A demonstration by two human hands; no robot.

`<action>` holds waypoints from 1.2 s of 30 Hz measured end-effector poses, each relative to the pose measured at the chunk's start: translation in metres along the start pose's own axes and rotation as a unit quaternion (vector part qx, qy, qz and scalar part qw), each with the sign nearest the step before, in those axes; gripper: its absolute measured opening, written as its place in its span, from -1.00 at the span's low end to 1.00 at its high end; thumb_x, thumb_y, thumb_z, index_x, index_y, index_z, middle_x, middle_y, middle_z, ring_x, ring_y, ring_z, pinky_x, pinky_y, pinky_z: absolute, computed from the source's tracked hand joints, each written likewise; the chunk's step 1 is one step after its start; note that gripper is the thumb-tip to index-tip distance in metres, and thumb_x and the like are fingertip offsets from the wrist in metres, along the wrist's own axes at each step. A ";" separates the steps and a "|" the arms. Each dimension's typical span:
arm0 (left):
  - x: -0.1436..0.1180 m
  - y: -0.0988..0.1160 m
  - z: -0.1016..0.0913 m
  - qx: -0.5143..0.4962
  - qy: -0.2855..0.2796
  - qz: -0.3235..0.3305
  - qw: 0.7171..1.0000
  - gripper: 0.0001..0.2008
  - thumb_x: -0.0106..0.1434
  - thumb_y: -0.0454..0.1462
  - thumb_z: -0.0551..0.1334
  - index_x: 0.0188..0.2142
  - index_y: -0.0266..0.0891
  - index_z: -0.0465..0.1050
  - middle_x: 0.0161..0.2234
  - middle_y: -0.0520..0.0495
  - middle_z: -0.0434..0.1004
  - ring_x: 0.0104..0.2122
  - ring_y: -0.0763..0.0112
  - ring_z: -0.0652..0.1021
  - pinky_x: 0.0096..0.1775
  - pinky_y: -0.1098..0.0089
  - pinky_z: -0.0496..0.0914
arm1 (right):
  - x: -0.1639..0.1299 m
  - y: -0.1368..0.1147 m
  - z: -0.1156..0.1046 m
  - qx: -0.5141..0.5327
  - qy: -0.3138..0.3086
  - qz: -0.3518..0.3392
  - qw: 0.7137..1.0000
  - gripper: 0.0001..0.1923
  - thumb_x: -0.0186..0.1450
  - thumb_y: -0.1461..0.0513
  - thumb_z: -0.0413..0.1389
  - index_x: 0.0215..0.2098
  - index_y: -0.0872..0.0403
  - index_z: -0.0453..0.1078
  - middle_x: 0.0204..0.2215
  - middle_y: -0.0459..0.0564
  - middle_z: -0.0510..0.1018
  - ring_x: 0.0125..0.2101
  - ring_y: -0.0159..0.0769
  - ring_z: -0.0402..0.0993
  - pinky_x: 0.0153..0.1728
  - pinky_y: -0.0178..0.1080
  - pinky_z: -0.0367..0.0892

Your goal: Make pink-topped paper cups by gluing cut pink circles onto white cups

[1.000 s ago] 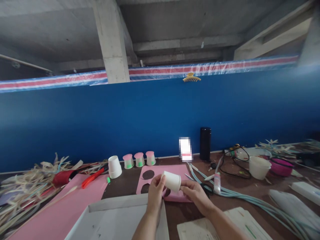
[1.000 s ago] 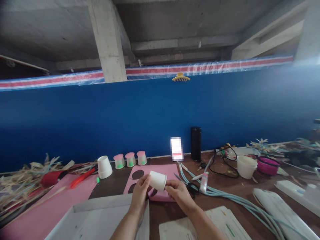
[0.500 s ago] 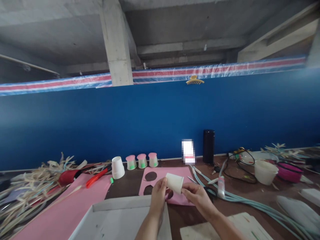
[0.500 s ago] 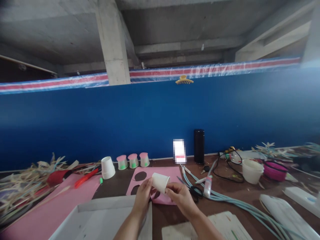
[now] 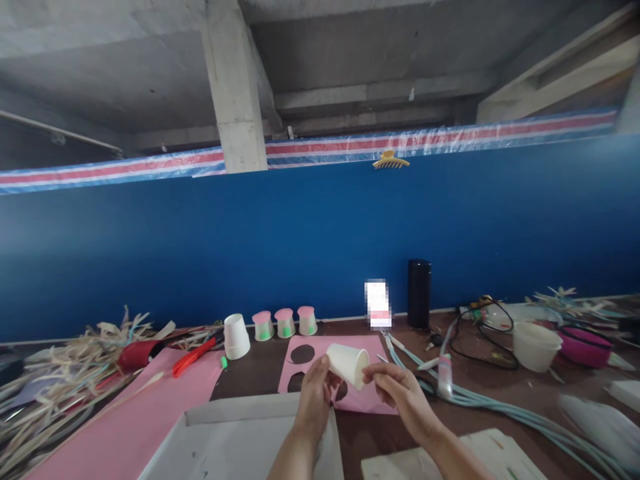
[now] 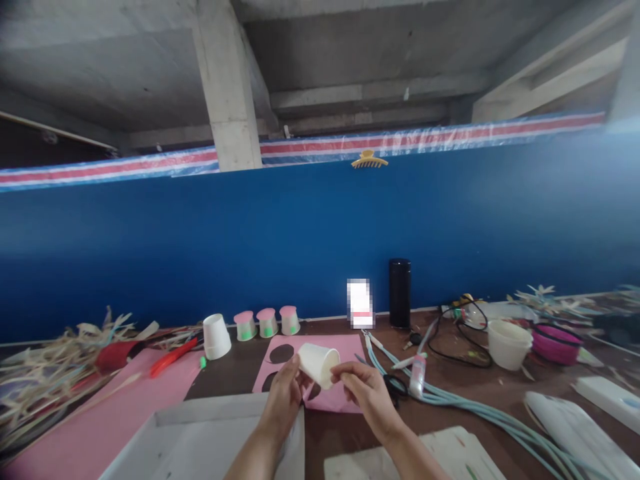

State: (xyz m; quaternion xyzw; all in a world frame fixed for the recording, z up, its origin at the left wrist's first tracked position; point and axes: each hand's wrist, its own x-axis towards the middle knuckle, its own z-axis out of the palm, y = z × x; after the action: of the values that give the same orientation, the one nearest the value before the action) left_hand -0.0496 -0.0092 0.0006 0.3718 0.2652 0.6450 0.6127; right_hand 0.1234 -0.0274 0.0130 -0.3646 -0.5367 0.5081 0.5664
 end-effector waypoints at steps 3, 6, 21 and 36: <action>-0.004 0.009 0.005 0.034 0.000 0.019 0.999 -0.64 0.08 -0.10 0.31 -0.18 -0.26 0.48 -0.17 -0.17 0.51 -0.19 0.31 0.49 -0.16 0.38 0.35 | 0.005 0.001 -0.007 0.053 0.057 0.012 0.997 -0.63 0.14 0.01 0.15 -0.33 0.16 0.48 -0.48 0.00 0.50 -0.67 -0.55 0.14 -0.72 -0.45 -0.12; -0.007 0.013 0.010 0.092 0.003 0.039 0.995 -0.57 0.05 -0.15 0.35 -0.08 -0.23 0.44 -0.05 -0.22 0.47 -0.05 0.19 0.45 -0.07 0.29 0.33 | 0.009 0.003 -0.011 0.073 0.062 0.051 0.994 -0.56 0.14 -0.07 0.14 -0.38 0.17 0.43 -0.55 -0.05 0.44 -0.71 -0.59 0.06 -0.75 -0.47 -0.22; -0.009 -0.003 0.008 0.165 -0.061 0.037 0.984 -0.37 0.01 -0.18 0.37 0.09 -0.19 0.30 0.08 -0.23 0.36 0.06 0.15 0.37 0.05 0.25 0.27 | 0.011 0.009 -0.007 0.248 0.057 0.164 0.953 -0.72 0.02 0.21 0.33 -0.40 0.13 0.35 -0.58 -0.18 0.40 -0.61 -0.60 0.35 -0.69 -0.61 0.25; -0.014 0.002 0.015 -0.109 0.051 -0.149 0.981 -0.82 0.02 -0.37 0.38 -0.39 -0.35 0.43 -0.51 0.04 0.37 -0.53 0.63 0.43 -0.54 0.64 0.35 | 0.010 0.000 0.005 -0.076 0.088 0.075 0.990 -0.70 0.13 0.02 0.17 -0.41 0.12 0.43 -0.50 -0.06 0.53 -0.65 -0.49 0.37 -0.71 -0.46 0.22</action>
State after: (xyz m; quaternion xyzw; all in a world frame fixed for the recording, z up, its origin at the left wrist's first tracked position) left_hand -0.0393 -0.0247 0.0087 0.2257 0.2771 0.5893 0.7246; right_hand 0.1180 -0.0185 0.0161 -0.4889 -0.4931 0.4728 0.5425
